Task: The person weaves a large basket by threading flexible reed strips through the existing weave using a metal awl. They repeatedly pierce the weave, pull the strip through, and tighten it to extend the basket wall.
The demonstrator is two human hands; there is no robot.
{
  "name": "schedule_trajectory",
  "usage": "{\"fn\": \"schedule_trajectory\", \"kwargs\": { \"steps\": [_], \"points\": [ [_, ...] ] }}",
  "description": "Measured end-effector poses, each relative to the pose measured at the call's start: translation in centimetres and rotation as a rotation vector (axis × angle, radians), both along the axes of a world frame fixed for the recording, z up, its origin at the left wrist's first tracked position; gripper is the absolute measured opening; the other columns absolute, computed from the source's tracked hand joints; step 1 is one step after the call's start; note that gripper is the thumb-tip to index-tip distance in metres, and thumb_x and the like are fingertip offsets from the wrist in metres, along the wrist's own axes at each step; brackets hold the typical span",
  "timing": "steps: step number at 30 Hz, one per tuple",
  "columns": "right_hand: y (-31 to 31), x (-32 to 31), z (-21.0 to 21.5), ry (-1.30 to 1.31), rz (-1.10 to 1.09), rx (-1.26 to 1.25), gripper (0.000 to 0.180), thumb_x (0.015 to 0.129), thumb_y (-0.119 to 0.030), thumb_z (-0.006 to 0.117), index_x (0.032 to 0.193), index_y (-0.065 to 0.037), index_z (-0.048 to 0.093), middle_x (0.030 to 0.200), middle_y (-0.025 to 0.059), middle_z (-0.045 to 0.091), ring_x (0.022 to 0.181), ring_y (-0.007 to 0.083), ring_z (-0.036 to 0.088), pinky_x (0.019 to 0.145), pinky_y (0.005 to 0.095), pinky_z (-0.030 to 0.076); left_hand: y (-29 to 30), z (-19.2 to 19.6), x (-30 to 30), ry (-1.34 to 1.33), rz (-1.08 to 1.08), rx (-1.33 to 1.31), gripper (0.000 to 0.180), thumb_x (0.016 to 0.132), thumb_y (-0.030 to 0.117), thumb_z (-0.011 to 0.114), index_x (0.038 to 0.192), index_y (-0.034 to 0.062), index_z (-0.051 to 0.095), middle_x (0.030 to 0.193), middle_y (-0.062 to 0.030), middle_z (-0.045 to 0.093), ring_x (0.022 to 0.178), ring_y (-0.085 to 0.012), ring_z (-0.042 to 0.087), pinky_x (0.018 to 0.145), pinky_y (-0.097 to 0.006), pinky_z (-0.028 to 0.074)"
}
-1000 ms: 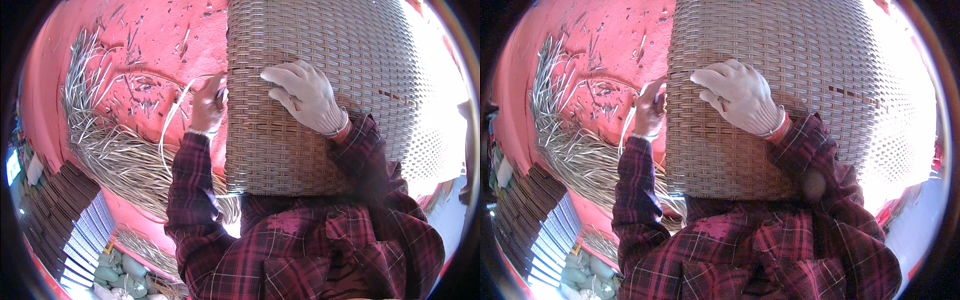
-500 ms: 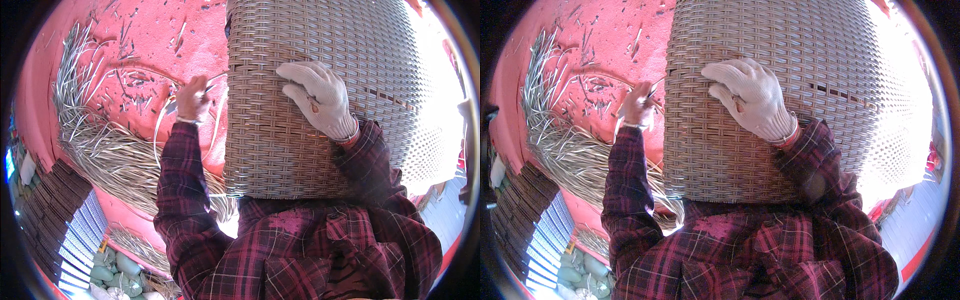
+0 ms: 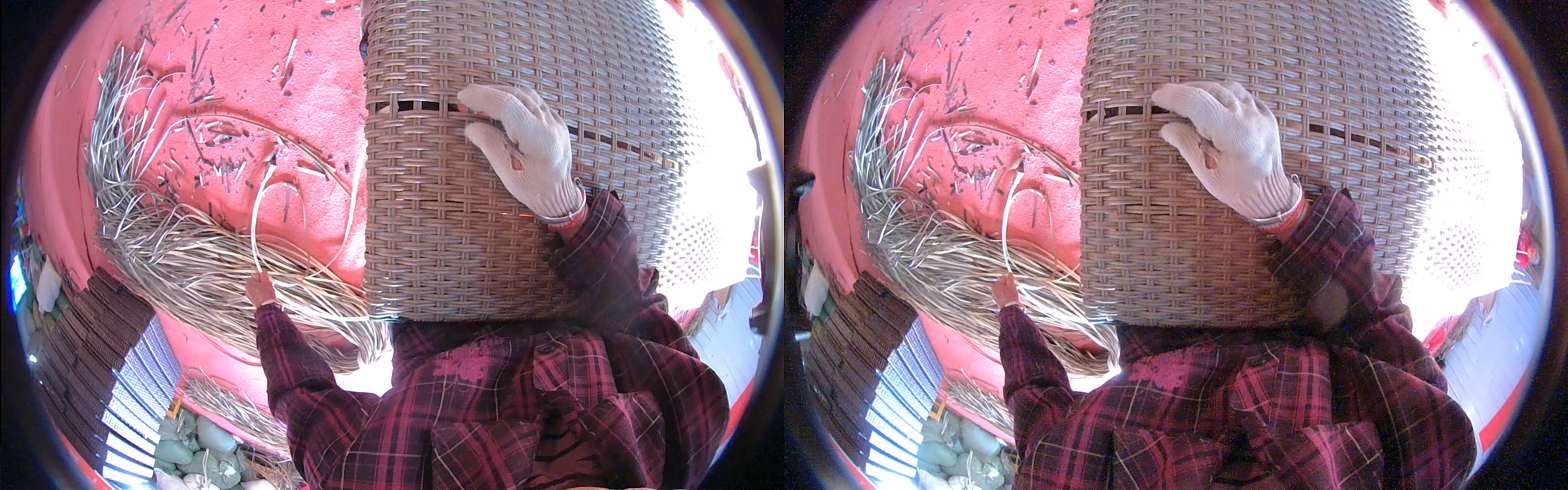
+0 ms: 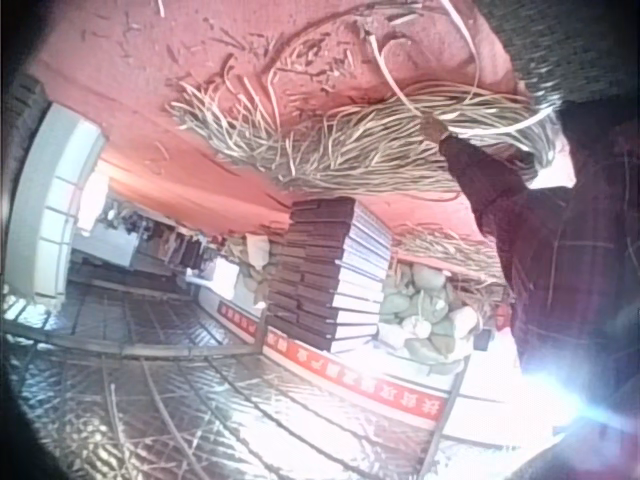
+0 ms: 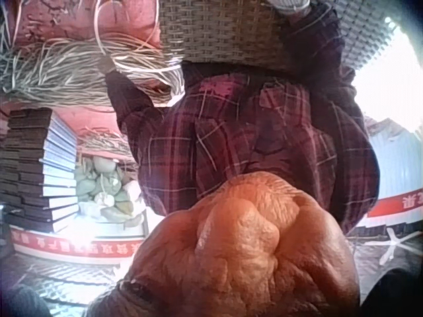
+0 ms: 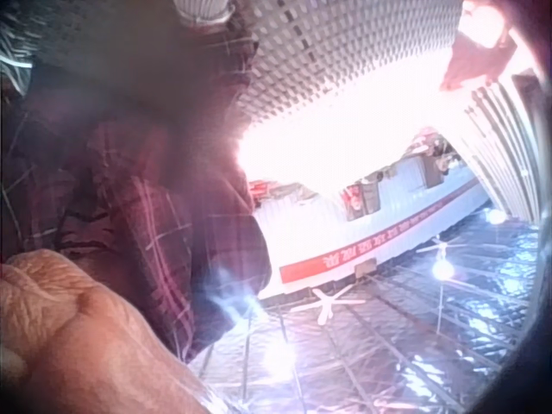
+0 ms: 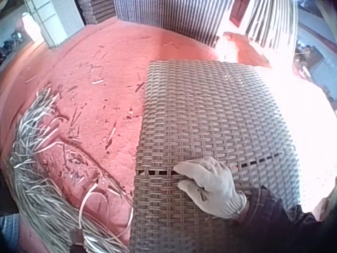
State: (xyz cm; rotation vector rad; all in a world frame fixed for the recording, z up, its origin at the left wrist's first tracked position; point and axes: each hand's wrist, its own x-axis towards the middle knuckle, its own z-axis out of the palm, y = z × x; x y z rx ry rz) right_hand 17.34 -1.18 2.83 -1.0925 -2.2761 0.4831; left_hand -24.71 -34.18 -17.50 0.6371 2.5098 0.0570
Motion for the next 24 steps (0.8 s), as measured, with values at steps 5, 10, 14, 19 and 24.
{"fn": "schedule_trajectory", "kwargs": {
  "steps": [5,10,14,19,24],
  "points": [
    [0.0,-0.6,0.1,-0.206,-0.011,0.059,0.034,0.073,-0.017,0.073,0.105,-0.015,0.064,0.103,0.0040,0.065,0.091,0.0270,0.061,0.076,0.0386,0.051,5.3,2.0,6.4,-0.717,0.834,0.633,0.010,0.083,0.011,0.066,0.079,0.0049,0.060,0.058,-0.0004,0.053,0.038,-0.0037,0.029,0.036,-0.024,0.020],
    [0.4,-1.3,0.3,-0.250,0.029,0.075,0.036,0.073,-0.020,0.073,0.107,-0.015,0.063,0.104,0.0034,0.063,0.092,0.0276,0.060,0.077,0.0395,0.051,18.2,6.4,11.8,-1.105,0.455,0.870,0.027,0.089,0.007,0.062,0.115,0.0006,0.061,0.070,0.0012,0.057,0.046,-0.0024,0.035,0.041,-0.018,0.030],
    [0.6,-1.4,0.4,-0.230,0.031,0.045,0.036,0.073,-0.020,0.074,0.107,-0.014,0.063,0.102,0.0038,0.063,0.091,0.0277,0.060,0.077,0.0398,0.051,24.8,9.6,14.7,-1.215,0.253,0.882,0.019,0.089,0.008,0.065,0.105,-0.0019,0.065,0.067,0.0020,0.054,0.048,-0.0017,0.039,0.041,-0.018,0.031],
    [0.6,-1.2,0.5,-0.242,0.030,0.044,0.036,0.073,-0.020,0.073,0.107,-0.014,0.063,0.103,0.0041,0.063,0.092,0.0280,0.060,0.078,0.0394,0.051,27.5,10.4,17.7,-1.331,0.230,0.939,0.019,0.090,0.011,0.065,0.103,-0.0030,0.066,0.068,0.0001,0.055,0.047,-0.0018,0.040,0.042,-0.017,0.030],
    [0.7,-1.2,0.6,-0.242,0.039,0.037,0.037,0.073,-0.019,0.073,0.108,-0.014,0.063,0.105,0.0036,0.063,0.095,0.0275,0.059,0.079,0.0392,0.050,26.8,10.0,18.7,-1.225,0.190,0.838,0.021,0.091,0.014,0.066,0.105,-0.0012,0.066,0.070,0.0016,0.057,0.049,-0.0007,0.040,0.042,-0.016,0.029]
  ]
}}
